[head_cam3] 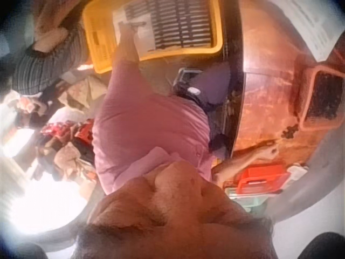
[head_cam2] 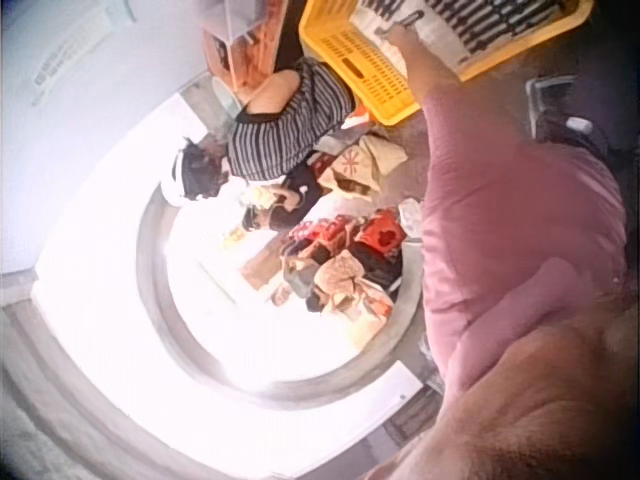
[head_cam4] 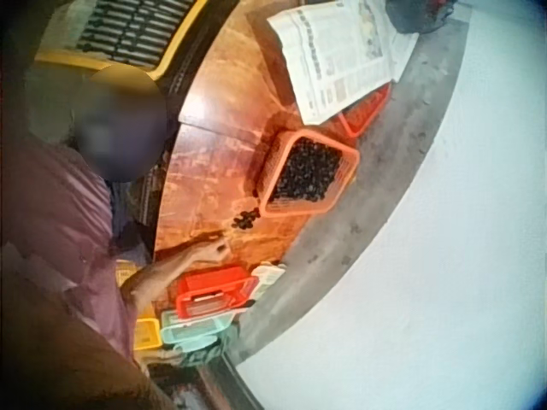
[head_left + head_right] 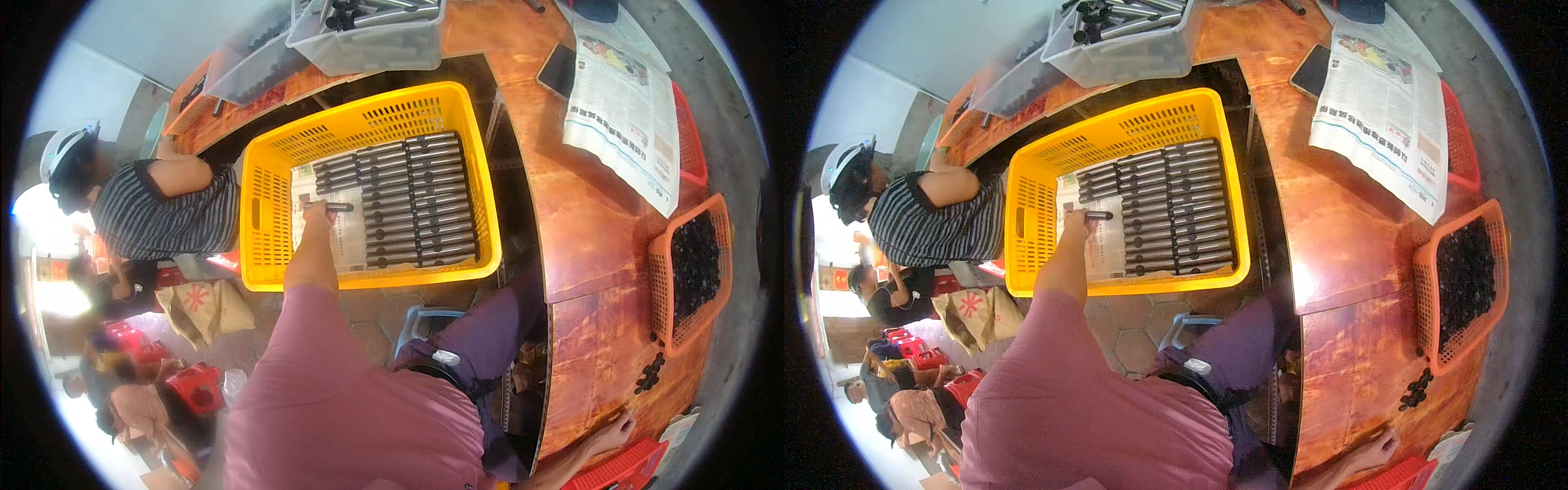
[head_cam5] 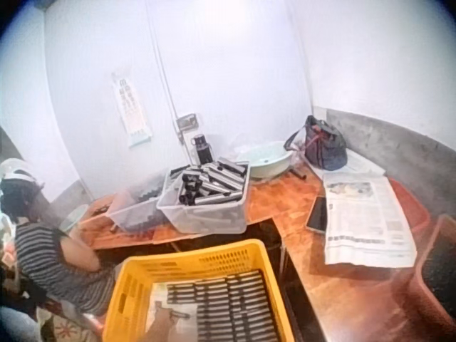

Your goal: The person repeatedly picks up small black circular pieces from a basket and inserts them into silver metal cylinders on a wooden table. The person places the assembled cylinders into a yellow basket. The person continues this process throughout the clip.

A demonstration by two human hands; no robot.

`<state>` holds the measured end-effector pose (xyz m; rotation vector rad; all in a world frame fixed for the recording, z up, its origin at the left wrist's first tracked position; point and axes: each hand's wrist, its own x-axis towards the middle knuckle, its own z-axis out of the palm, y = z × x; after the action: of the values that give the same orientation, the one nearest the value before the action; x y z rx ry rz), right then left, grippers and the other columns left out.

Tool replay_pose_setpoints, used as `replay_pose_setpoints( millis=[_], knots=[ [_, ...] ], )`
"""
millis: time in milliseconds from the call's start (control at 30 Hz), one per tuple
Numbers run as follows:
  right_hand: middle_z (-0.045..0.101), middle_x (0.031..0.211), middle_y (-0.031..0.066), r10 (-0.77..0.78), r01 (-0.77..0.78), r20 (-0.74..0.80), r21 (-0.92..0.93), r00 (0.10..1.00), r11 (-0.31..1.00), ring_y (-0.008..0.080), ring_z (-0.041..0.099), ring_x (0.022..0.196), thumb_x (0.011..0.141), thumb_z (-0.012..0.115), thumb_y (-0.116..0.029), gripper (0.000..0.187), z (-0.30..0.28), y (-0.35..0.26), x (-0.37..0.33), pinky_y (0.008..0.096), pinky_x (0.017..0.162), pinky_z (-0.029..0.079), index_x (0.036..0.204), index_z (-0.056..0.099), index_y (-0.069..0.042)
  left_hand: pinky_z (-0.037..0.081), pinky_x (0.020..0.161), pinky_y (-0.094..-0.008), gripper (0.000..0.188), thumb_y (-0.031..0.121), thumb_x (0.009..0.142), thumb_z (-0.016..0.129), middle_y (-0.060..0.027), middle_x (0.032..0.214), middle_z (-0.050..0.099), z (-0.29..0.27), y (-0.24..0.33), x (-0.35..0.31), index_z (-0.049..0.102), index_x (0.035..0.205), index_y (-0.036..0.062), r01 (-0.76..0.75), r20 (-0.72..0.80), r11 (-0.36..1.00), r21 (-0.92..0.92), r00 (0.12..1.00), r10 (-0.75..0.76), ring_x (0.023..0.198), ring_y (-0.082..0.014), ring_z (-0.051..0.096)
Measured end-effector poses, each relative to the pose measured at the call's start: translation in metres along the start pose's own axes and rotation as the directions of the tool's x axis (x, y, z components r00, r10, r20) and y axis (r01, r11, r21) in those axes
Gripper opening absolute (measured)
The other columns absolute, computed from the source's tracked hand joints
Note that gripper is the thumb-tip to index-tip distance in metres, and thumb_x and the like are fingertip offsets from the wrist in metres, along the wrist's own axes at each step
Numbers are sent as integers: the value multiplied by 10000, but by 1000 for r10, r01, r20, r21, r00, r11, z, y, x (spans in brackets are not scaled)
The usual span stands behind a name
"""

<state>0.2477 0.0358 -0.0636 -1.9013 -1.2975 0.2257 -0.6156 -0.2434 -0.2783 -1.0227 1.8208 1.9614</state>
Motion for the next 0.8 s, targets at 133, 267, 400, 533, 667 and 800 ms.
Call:
replay_pose_setpoints(
  millis=[133, 267, 400, 533, 667, 800],
  knots=[
    [563, 813, 52, 168, -145, 95, -216, 981, 966, 190, 471, 757, 1042, 604, -270, 341, -6, -37, 1, 336, 722, 433, 930, 661, 47, 622, 640, -409, 121, 73, 983, 632, -114, 1004, 651, 24, -14, -6, 605, 1101, 69, -43, -113, 982, -183, 993, 22, 807, -269, 674],
    [541, 774, 46, 53, -49, 34, -101, 998, 994, 186, 446, 721, 1043, 603, -304, 378, 8, -49, -9, 350, 685, 401, 896, 655, 40, 624, 772, -516, 360, 38, 930, 684, -183, 1219, 604, 16, -23, 35, 554, 1264, 6, -22, 39, 1000, -2, 999, 22, 1021, -383, 652],
    [563, 780, 81, 69, -55, 64, -203, 996, 978, 201, 464, 712, 1046, 604, -342, 393, 0, -30, 0, 364, 679, 413, 934, 673, 28, 632, 757, -533, 311, -2, 915, 697, -217, 1089, 639, 25, -35, 43, 563, 1182, -87, 3, 43, 996, -84, 999, 0, 973, -378, 672],
    [505, 734, 77, 1, 5, 34, -186, 999, 983, 207, 419, 680, 1040, 583, -385, 442, 8, -20, 5, 379, 651, 374, 854, 651, 10, 661, 725, -489, 266, -18, 929, 676, -212, 1040, 636, 32, -37, 27, 564, 1155, -100, 17, 16, 992, -127, 1000, -15, 906, -346, 669],
    [489, 723, 78, -53, 67, 57, -272, 997, 960, 201, 401, 667, 1036, 587, -402, 452, 0, 19, 25, 382, 641, 368, 838, 642, 1, 670, 720, -472, 228, 15, 947, 660, -223, 1006, 630, 37, -30, 0, 569, 1125, -95, 116, 11, 971, -208, 993, -116, 859, -328, 665],
    [487, 720, 78, -65, 74, 46, -261, 997, 963, 197, 390, 655, 1037, 589, -407, 451, 0, 35, 28, 384, 638, 372, 842, 643, -4, 657, 727, -481, 249, 61, 948, 678, -228, 963, 635, 41, -37, -5, 576, 1125, -81, 107, 78, 984, -139, 992, -97, 843, -345, 673]
  ],
)
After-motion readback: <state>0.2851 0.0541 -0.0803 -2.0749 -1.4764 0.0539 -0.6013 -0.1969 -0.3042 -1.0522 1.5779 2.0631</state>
